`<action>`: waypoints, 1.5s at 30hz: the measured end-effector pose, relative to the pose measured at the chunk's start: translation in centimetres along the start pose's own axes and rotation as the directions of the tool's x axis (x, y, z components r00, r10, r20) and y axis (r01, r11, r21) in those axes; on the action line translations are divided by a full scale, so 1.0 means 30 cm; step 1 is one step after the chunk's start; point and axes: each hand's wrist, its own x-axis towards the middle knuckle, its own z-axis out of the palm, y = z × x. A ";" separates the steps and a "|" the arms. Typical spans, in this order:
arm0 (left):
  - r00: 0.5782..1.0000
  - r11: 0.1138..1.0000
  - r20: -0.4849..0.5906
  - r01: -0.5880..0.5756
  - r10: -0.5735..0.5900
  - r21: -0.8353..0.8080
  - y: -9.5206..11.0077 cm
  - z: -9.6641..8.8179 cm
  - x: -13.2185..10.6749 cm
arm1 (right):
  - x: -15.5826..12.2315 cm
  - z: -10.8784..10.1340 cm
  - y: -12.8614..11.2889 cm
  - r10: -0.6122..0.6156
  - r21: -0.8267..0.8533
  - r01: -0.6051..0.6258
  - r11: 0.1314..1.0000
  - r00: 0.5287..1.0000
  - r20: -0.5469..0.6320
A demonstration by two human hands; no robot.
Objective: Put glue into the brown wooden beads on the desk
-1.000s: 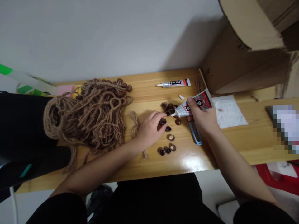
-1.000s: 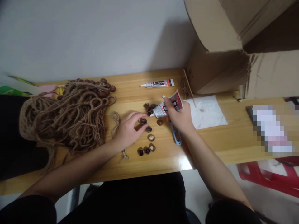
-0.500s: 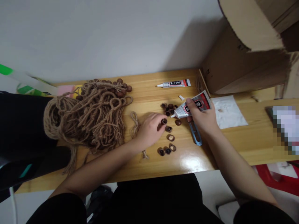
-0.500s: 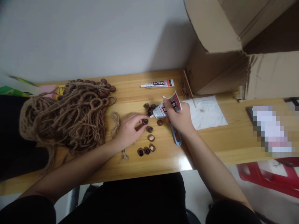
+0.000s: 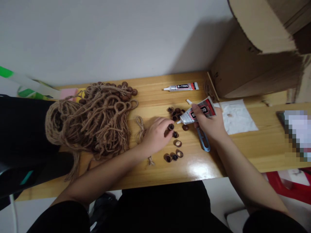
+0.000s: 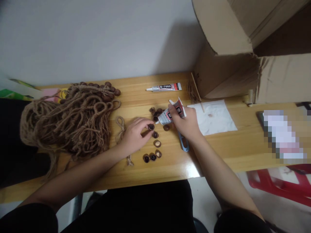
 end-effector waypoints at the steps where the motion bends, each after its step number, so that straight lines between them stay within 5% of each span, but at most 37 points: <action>1: 1.000 1.000 -0.001 0.000 0.000 0.007 0.000 0.000 0.000 | 0.000 0.000 -0.001 -0.003 -0.005 0.003 1.000 1.000 0.001; 12: 0.996 0.973 0.022 0.085 -0.092 0.215 0.008 -0.007 0.002 | -0.002 0.002 -0.004 -0.016 -0.035 0.016 0.999 1.000 -0.001; 45: 0.990 0.987 0.087 0.101 -0.112 0.126 0.012 -0.008 0.008 | -0.001 0.001 -0.014 -0.033 -0.053 0.035 0.998 0.999 0.036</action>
